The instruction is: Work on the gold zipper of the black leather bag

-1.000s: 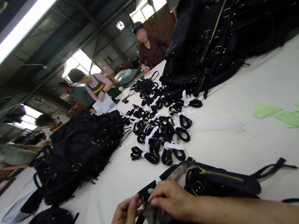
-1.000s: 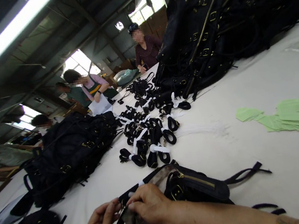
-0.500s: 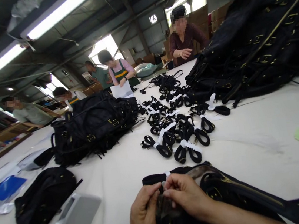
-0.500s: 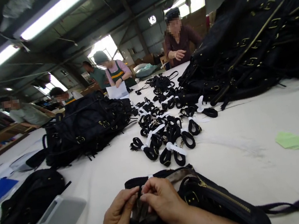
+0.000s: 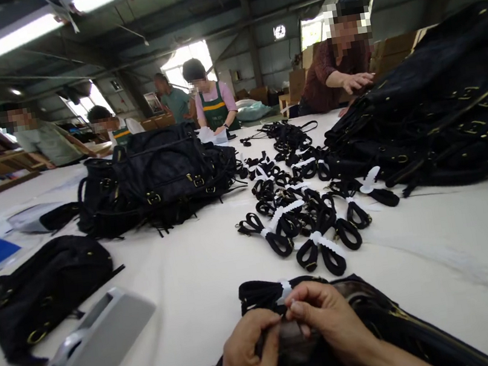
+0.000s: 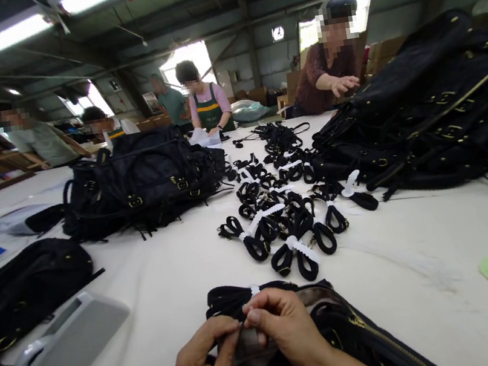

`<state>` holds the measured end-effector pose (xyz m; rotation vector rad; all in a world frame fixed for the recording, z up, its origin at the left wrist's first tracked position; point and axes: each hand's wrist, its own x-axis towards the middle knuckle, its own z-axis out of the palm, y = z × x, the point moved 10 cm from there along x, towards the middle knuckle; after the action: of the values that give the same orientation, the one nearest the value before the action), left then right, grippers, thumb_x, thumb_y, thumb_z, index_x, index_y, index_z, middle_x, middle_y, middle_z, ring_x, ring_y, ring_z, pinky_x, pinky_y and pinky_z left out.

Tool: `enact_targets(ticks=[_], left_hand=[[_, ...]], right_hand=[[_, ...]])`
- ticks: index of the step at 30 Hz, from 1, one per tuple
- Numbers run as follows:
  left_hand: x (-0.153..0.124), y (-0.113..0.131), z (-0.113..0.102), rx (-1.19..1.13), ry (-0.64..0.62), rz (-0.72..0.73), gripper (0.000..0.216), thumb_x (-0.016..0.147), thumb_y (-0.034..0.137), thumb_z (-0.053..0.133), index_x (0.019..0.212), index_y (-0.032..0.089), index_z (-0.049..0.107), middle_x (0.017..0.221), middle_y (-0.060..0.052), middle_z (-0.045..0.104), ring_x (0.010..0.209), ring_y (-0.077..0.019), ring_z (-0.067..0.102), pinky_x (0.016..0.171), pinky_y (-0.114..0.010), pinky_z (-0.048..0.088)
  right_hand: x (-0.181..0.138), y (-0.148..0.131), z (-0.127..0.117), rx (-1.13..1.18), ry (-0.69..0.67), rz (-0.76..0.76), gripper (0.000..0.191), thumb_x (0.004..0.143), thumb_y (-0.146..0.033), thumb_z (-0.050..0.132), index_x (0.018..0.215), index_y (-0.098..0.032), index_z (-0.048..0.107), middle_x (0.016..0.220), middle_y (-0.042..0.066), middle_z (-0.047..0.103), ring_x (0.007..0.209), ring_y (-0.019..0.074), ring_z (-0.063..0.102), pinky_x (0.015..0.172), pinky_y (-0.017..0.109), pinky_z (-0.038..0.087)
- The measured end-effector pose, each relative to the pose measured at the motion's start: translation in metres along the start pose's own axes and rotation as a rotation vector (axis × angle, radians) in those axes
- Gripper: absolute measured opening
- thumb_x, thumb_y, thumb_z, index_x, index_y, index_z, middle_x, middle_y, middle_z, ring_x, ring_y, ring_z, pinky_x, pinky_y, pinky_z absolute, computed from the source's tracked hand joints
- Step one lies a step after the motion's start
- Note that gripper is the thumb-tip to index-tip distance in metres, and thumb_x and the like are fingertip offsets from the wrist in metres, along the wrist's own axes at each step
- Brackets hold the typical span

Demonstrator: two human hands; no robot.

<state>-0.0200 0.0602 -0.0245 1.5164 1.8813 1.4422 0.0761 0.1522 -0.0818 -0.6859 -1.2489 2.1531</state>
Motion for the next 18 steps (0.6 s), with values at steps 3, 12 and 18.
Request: enact_targets(ticks=[3,12,18], left_hand=[[-0.001,0.013,0.0,0.033,0.016,0.135,0.014,0.088,0.015,0.055,0.09,0.024,0.065,0.087,0.0,0.068,0.082,-0.0131,0.065,0.076,-0.02,0.053],[-0.001,0.018,-0.009,-0.018,0.09,0.169,0.022,0.085,0.009,0.058,0.093,0.028,0.068,0.087,0.004,0.071,0.081,-0.0095,0.067,0.076,-0.015,0.054],[0.0,0.007,-0.007,0.002,0.1,0.045,0.017,0.085,0.016,0.059,0.091,0.029,0.069,0.085,0.005,0.072,0.079,-0.0104,0.068,0.075,-0.015,0.053]], right_hand=[[0.001,0.005,-0.003,0.002,0.013,0.043,0.04,0.06,-0.045,0.084,0.076,-0.013,0.065,0.065,0.001,0.062,0.045,0.0054,0.045,0.045,0.017,0.035],[-0.003,0.0,0.002,-0.385,-0.001,-0.049,0.031,0.069,-0.042,0.077,0.08,-0.015,0.067,0.062,0.0,0.055,0.056,0.0094,0.046,0.054,0.019,0.036],[-0.008,-0.006,0.002,-0.488,-0.005,-0.114,0.018,0.075,-0.035,0.072,0.081,-0.019,0.07,0.078,0.003,0.065,0.073,0.0155,0.059,0.067,0.022,0.046]])
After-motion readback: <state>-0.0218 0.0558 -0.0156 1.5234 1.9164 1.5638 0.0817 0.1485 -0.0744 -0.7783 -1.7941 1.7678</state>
